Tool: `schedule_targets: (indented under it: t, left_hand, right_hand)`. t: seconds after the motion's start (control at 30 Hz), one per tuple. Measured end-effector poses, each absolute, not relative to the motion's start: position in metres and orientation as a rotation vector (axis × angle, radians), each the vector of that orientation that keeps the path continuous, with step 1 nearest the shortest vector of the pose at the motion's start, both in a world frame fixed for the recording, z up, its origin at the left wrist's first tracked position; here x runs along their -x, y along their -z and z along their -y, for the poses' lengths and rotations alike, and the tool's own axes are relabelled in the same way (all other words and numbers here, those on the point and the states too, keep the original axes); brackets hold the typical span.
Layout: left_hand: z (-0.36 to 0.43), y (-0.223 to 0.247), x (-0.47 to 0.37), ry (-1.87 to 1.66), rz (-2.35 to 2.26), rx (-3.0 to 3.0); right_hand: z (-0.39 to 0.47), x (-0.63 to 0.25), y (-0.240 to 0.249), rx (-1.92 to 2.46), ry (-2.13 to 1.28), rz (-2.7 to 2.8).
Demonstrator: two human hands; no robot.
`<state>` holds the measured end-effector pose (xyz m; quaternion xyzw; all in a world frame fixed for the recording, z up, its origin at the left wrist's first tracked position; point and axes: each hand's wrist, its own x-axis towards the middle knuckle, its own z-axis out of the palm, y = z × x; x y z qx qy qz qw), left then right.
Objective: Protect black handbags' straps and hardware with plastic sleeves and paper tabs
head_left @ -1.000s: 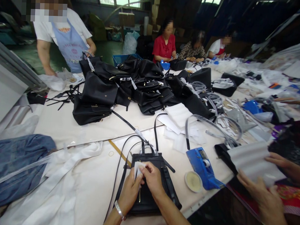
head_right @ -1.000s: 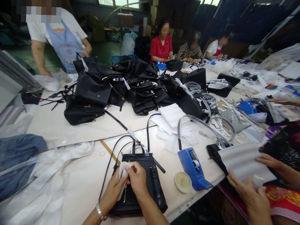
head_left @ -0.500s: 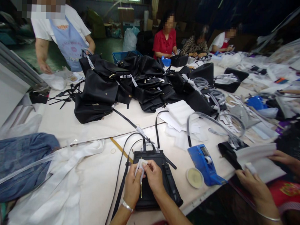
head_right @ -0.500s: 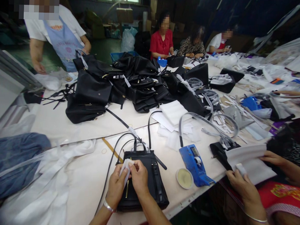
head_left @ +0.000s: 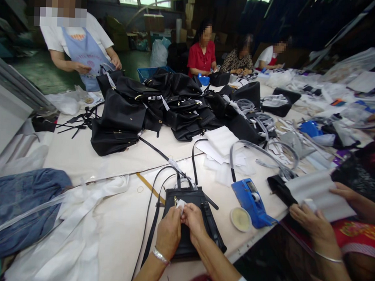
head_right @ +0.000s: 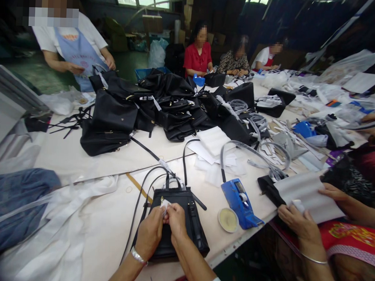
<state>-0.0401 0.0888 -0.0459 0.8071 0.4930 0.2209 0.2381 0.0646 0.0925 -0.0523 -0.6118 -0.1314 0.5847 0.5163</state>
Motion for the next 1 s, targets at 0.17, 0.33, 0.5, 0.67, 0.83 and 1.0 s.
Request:
schedule_targets:
  t: [0.17,0.33,0.5,0.67,0.83,1.0]
  left_hand:
    - [-0.088,0.046,0.044,-0.6,-1.304,-2.174]
    - [-0.084,0.029,0.047,-0.677,-1.152,-1.886]
    - [-0.1,0.025,0.043,-0.63,-1.296,-1.119]
    - [-0.102,0.035,0.035,-0.494,-1.183,-0.974]
    - [-0.102,0.032,0.033,-0.514,-1.318,-0.943]
    - [-0.103,0.026,0.025,-0.512,-1.36,-0.916]
  right_hand:
    - [-0.082,-0.066,0.043,1.409,-1.333,0.501]
    - [-0.08,-0.072,0.047,1.536,-1.169,0.644]
    - [-0.079,-0.076,0.044,1.626,-1.038,0.92]
    - [-0.069,-0.098,0.041,1.702,-0.669,1.608]
    - [-0.036,-0.219,0.04,1.881,-0.496,1.529]
    - [0.015,-0.369,0.033,2.564,-0.212,0.991]
